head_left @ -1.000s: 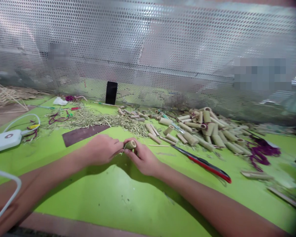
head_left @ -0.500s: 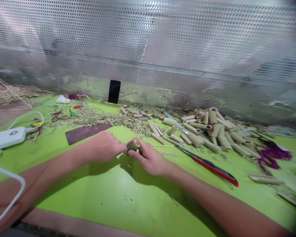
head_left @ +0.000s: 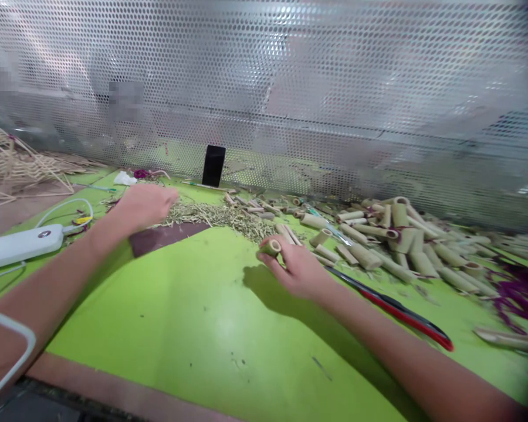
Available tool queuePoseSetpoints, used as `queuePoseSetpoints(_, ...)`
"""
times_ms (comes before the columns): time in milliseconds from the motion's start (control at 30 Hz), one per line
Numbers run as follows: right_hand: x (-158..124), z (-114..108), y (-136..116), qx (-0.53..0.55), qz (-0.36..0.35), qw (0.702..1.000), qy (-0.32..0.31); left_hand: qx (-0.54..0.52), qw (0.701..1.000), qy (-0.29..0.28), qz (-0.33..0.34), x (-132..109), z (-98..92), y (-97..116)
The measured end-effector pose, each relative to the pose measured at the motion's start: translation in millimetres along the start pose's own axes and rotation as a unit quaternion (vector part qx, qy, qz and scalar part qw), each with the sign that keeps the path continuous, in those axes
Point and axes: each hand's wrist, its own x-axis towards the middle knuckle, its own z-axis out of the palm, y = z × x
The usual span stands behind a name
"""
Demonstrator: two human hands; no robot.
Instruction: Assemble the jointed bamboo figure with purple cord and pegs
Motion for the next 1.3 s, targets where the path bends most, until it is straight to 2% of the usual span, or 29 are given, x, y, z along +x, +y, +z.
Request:
queuePoseSetpoints(67, 2.5, 6.0, -5.0, 0.022, -0.001, 1.000, 0.015, 0.015, 0.998, 0.012, -0.060, 5.3, 8.0, -27.3)
queuePoseSetpoints(167, 3.5, 18.0, -18.8, 0.089, 0.004, 0.996, 0.012, 0.022, 0.996, 0.013, -0.085, 5.3, 25.4, -47.2)
queuePoseSetpoints(300, -2.0, 28.2, -27.7, 0.201, 0.035, 0.979, -0.004, 0.025, 0.993, 0.035, -0.106, 2.0, 36.3, -51.6)
queuePoseSetpoints(400, -5.7, 30.6, -26.2, 0.203, 0.029, 0.979, -0.011, 0.020, 0.992, 0.051, -0.112, 2.2, 33.3, -46.1)
queuePoseSetpoints(533, -6.6, 32.5, -26.2, 0.166, 0.013, 0.986, -0.021, -0.019, 0.996, 0.055, -0.061, 0.9, 25.8, -18.5)
queuePoseSetpoints(633, -7.7, 33.7, -29.9, 0.140, 0.009, 0.989, -0.040, -0.071, 0.995, 0.067, 0.025, -7.5, 19.5, 19.0)
queuePoseSetpoints(700, -9.1, 34.3, -32.6, 0.104, 0.004, 0.993, -0.050, -0.153, 0.981, 0.065, 0.099, -17.5, 14.4, 48.6)
queuePoseSetpoints(733, -9.7, 34.5, -33.7, 0.079, 0.000, 0.996, -0.049, -0.207, 0.970, 0.049, 0.121, -23.3, 11.8, 63.3)
queuePoseSetpoints(800, -10.5, 35.2, -34.8, 0.025, -0.013, 0.999, -0.041, -0.287, 0.951, -0.015, 0.112, -34.9, 7.2, 90.0)
queuePoseSetpoints(833, -10.6, 35.7, -34.8, 0.001, -0.019, 0.999, -0.037, -0.303, 0.946, -0.042, 0.104, -39.9, 5.9, 100.9)
queuePoseSetpoints(900, -10.6, 36.7, -34.1, -0.028, -0.027, 0.999, -0.029, -0.297, 0.946, -0.060, 0.111, -47.1, 5.8, 116.5)
queuePoseSetpoints(1067, -11.1, 39.1, -31.1, -0.054, -0.031, 0.998, -0.011, -0.248, 0.954, -0.032, 0.168, -51.2, 15.3, 124.9)
queuePoseSetpoints(1300, -12.2, 43.4, -27.6, -0.046, -0.051, 0.998, 0.013, -0.361, 0.920, -0.057, 0.143, -52.3, 22.7, 123.9)
